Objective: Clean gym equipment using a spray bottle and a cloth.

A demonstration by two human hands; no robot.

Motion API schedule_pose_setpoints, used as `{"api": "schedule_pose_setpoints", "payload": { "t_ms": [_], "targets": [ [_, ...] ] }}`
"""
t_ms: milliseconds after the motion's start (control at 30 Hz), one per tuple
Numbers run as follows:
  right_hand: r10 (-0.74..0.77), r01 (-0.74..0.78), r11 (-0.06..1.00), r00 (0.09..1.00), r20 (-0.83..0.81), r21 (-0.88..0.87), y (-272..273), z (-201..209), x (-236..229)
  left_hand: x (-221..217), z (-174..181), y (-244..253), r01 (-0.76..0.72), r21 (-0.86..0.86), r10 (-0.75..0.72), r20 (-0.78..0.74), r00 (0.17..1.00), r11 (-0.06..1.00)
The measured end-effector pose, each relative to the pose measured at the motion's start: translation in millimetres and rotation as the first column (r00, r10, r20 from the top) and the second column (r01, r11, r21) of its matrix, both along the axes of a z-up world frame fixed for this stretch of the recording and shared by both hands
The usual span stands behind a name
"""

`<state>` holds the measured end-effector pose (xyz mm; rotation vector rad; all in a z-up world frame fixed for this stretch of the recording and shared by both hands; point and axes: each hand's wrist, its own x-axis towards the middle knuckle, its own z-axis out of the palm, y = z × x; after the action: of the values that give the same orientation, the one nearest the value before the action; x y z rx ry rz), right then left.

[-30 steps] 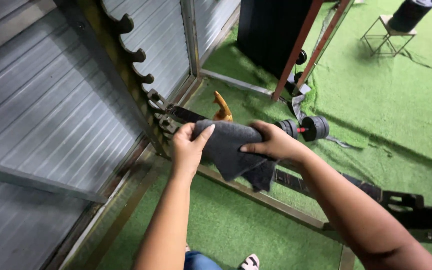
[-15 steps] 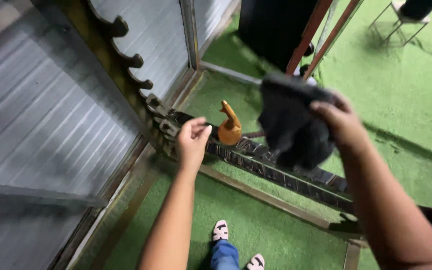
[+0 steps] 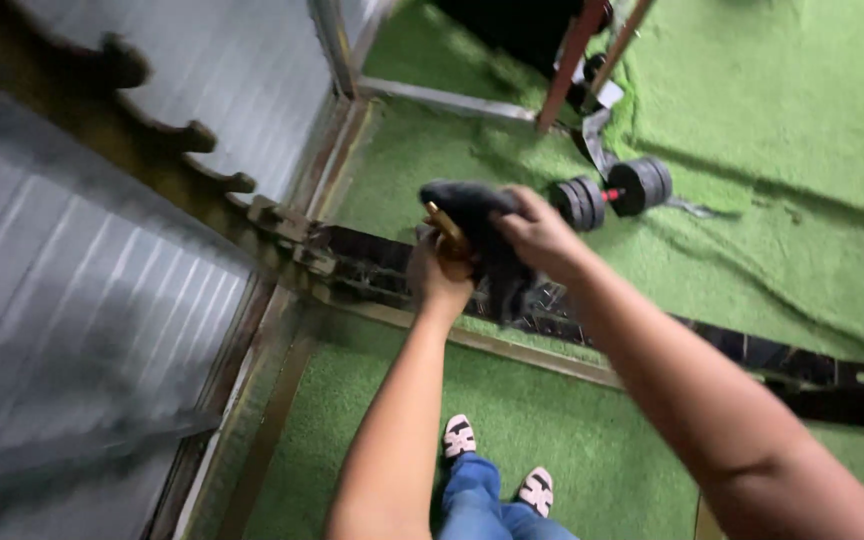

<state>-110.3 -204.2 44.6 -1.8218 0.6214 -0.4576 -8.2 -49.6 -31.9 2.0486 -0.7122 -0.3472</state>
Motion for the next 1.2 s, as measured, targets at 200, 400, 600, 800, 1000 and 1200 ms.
{"api": "schedule_pose_setpoints", "payload": {
  "t_ms": [200, 400, 600, 800, 1000, 1200],
  "targets": [
    [0.054, -0.063, 0.976, 0.997, 0.050, 0.208, 21, -44, -13, 3, -53, -19, 0.010, -0.352, -0.030, -0.051, 0.998, 0.936],
    [0.125, -0.143, 0.959, 0.988, 0.089, 0.243, 24, -7, -56, -4, -57, -1, 0.231, -0.383, -0.281, -0.079, 0.956, 0.894],
    [-0.335, 0.113, 0.822, 0.888, 0.314, 0.559, 22, 10, -149, -46, 38, 40, 0.553, -0.457, -0.686, -0.199, 0.700, 0.696],
    [-0.491, 0.103, 0.674, 0.802, 0.340, 0.731, 67, 41, -262, -126, 99, 50, 0.815, -0.287, -0.834, -0.406, 0.373, 0.504],
    [-0.485, 0.028, 0.696, 0.756, 0.440, 0.718, 145, 43, -385, -241, 97, 64, 0.853, -0.337, -0.838, -0.512, 0.190, 0.399],
    [-0.621, 0.218, 0.699, 0.657, 0.427, 0.681, 203, 22, -511, -361, 77, 77, 0.929, -0.359, -0.864, -0.493, -0.106, 0.090]
  ]
}}
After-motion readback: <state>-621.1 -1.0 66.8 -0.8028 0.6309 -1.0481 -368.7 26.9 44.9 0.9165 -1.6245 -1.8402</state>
